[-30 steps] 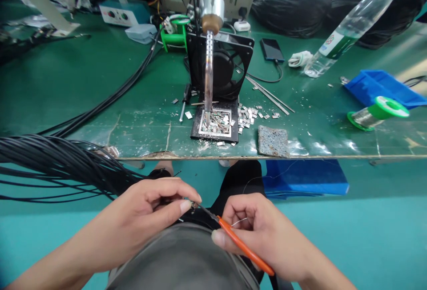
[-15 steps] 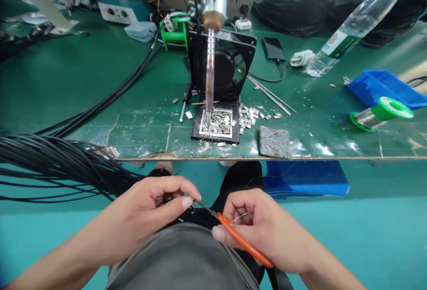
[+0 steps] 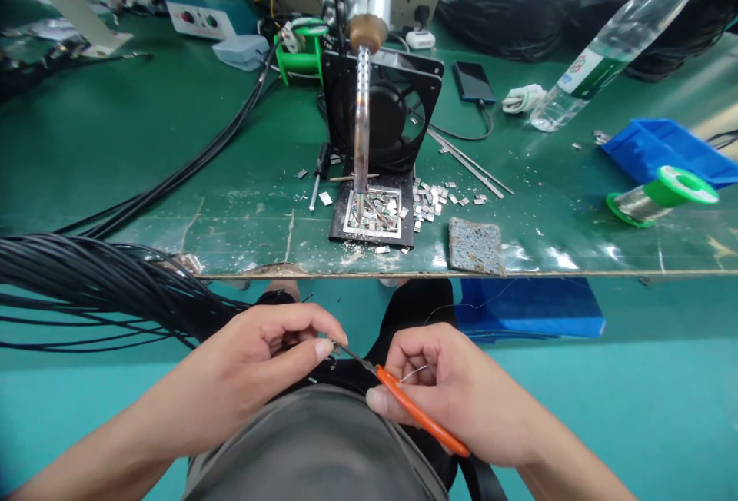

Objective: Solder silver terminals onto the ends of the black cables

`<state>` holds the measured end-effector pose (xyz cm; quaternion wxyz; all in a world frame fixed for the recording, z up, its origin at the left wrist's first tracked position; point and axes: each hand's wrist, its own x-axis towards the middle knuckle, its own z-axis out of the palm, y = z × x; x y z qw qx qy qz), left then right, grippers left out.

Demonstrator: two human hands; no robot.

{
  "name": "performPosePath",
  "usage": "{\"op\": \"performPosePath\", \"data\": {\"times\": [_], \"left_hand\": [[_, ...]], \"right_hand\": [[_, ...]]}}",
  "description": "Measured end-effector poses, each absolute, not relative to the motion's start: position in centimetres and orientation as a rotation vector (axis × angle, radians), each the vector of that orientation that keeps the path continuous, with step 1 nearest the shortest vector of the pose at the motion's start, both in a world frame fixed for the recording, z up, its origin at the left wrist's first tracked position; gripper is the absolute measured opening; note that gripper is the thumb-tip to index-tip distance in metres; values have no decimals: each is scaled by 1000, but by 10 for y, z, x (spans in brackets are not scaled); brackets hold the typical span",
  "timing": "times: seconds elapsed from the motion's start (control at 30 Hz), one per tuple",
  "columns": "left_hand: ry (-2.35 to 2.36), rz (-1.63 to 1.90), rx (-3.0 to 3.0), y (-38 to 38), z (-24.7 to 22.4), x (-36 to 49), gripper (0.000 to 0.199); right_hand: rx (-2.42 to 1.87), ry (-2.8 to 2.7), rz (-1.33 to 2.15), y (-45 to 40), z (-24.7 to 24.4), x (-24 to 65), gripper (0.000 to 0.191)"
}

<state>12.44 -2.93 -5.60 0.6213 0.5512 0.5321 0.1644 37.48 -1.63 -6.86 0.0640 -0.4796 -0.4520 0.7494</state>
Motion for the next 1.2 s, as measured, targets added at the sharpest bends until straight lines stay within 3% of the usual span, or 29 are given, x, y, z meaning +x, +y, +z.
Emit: {"op": "performPosePath", "data": {"times": [1.2], "left_hand": [[1231,355,1258,-27,-57,128,23]], "right_hand": [[-1451,-1404,2265,-15,-69,374,44]]}}
